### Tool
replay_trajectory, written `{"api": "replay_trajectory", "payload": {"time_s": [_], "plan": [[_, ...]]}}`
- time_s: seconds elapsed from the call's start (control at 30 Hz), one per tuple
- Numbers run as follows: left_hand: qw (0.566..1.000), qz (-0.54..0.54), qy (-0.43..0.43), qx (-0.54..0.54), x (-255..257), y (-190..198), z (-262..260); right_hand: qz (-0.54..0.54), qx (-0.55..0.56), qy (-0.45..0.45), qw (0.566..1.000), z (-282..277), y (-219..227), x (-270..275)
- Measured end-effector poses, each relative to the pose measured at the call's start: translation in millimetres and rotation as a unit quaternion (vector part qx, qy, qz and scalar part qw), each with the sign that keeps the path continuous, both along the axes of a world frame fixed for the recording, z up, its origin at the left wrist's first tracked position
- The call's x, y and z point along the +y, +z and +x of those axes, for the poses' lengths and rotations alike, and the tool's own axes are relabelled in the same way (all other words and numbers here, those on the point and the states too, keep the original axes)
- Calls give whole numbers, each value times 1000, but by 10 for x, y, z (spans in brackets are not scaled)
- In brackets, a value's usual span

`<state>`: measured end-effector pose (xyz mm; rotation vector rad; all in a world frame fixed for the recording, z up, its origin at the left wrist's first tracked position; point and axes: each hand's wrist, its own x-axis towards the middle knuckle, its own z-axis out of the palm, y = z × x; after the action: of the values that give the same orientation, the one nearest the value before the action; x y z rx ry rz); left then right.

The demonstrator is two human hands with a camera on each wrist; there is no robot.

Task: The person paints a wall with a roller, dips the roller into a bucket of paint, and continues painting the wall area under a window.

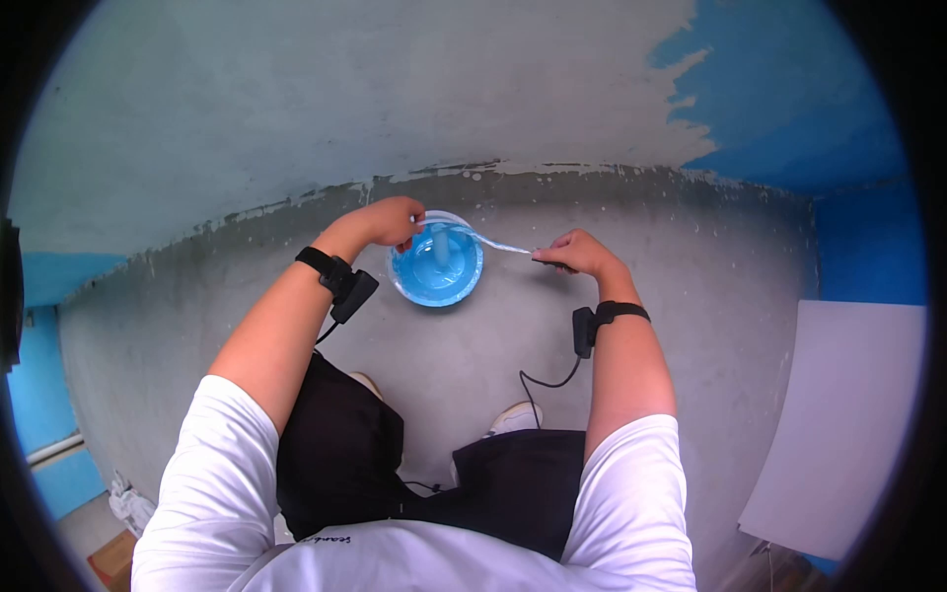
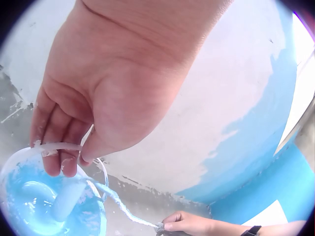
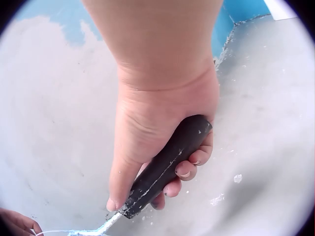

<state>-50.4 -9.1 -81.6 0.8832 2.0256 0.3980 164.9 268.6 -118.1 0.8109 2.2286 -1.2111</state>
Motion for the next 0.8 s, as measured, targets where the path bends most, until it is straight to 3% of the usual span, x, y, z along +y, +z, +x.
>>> {"api": "replay_trajectory", "payload": {"time_s": [0.07, 0.17, 0.27, 0.47, 0.63, 0.73, 0.8], "plan": [[1000, 1, -6, 6, 2, 0, -2, 74, -26, 39, 996, -13, -9, -15], [1000, 3, 3, -6, 4, -20, -1, 81, -17, 37, 996, -10, -10, 1], [1000, 0, 3, 4, -15, -46, -12, 21, -13, 14, 1000, 2, -12, 12], [1000, 10, -5, -1, -12, -35, 0, 88, -31, 30, 995, -11, -42, -8], [1000, 15, -15, 9, -33, -139, -23, 50, -14, 31, 998, 86, -55, 66], [992, -12, -89, 89, 35, -252, -41, 43, -6, 39, 998, 81, -146, 85], [995, -5, -54, 80, 54, -346, -29, 46, -13, 26, 999, 52, -106, 32]]}}
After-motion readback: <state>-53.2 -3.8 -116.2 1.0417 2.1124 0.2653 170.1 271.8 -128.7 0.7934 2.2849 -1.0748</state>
